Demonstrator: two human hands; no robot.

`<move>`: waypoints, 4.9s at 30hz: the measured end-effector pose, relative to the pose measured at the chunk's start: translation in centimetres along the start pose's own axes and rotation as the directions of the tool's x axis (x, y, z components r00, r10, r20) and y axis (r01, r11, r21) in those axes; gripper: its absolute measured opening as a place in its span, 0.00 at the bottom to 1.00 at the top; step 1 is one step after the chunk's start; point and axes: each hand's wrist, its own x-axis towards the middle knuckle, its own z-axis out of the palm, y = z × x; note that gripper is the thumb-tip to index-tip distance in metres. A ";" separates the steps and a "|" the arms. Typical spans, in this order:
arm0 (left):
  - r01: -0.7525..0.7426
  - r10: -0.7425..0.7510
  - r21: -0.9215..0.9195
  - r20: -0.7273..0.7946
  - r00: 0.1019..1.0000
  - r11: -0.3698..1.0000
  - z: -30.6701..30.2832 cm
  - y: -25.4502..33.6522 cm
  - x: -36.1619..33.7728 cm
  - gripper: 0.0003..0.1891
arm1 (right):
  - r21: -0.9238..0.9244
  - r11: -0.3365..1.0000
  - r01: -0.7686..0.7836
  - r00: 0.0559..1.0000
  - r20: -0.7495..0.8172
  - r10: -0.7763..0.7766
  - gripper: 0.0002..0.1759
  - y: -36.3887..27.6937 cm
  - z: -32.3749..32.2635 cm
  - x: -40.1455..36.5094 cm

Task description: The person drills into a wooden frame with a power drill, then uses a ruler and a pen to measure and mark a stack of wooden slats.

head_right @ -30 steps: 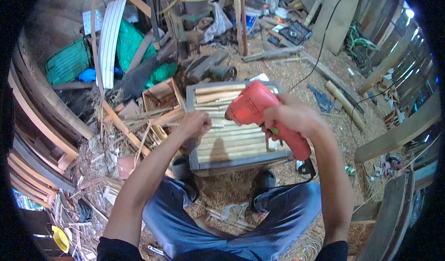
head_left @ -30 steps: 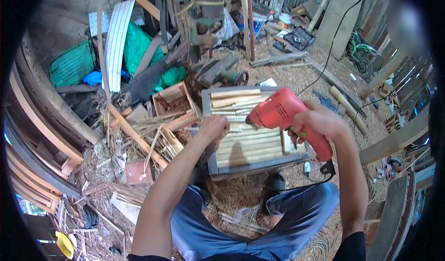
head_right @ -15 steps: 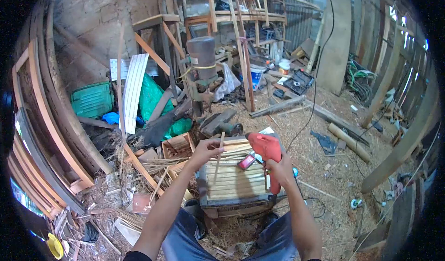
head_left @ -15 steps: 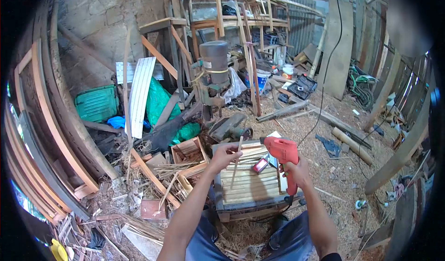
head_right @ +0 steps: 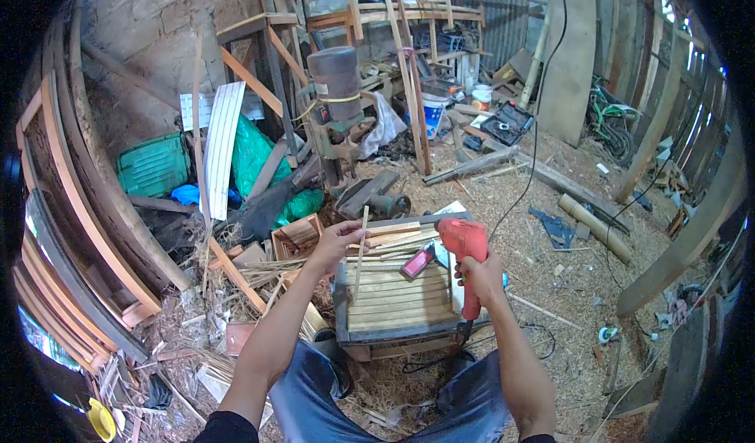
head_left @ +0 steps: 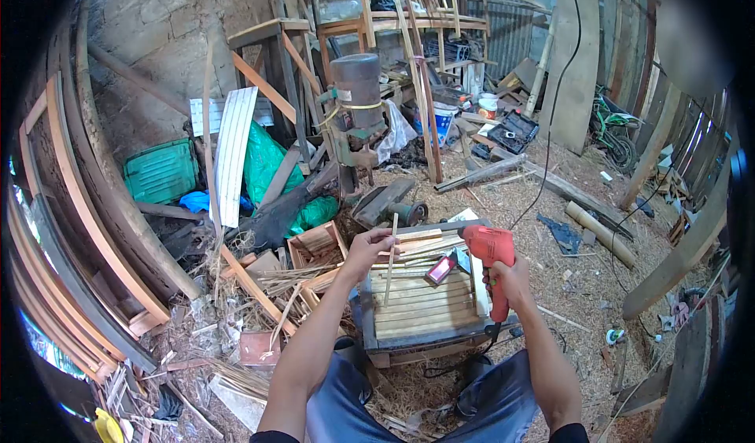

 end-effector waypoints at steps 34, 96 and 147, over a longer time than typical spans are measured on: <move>-0.241 0.040 0.967 0.238 0.970 0.087 -2.1 -6.5 -1.0 0.10 | -0.006 0.998 -0.059 0.997 -0.058 0.058 0.13 0.2 -0.6 -0.1; 0.278 -0.245 -0.085 0.280 0.928 0.957 16.6 -3.8 -3.3 0.26 | -0.834 0.503 0.229 0.967 0.252 -0.023 0.55 -1.4 -5.1 -4.0; -0.416 0.279 0.714 0.309 0.909 0.563 23.1 -10.9 0.4 0.11 | -0.894 0.403 0.195 0.977 0.214 0.002 0.17 4.3 -13.4 3.5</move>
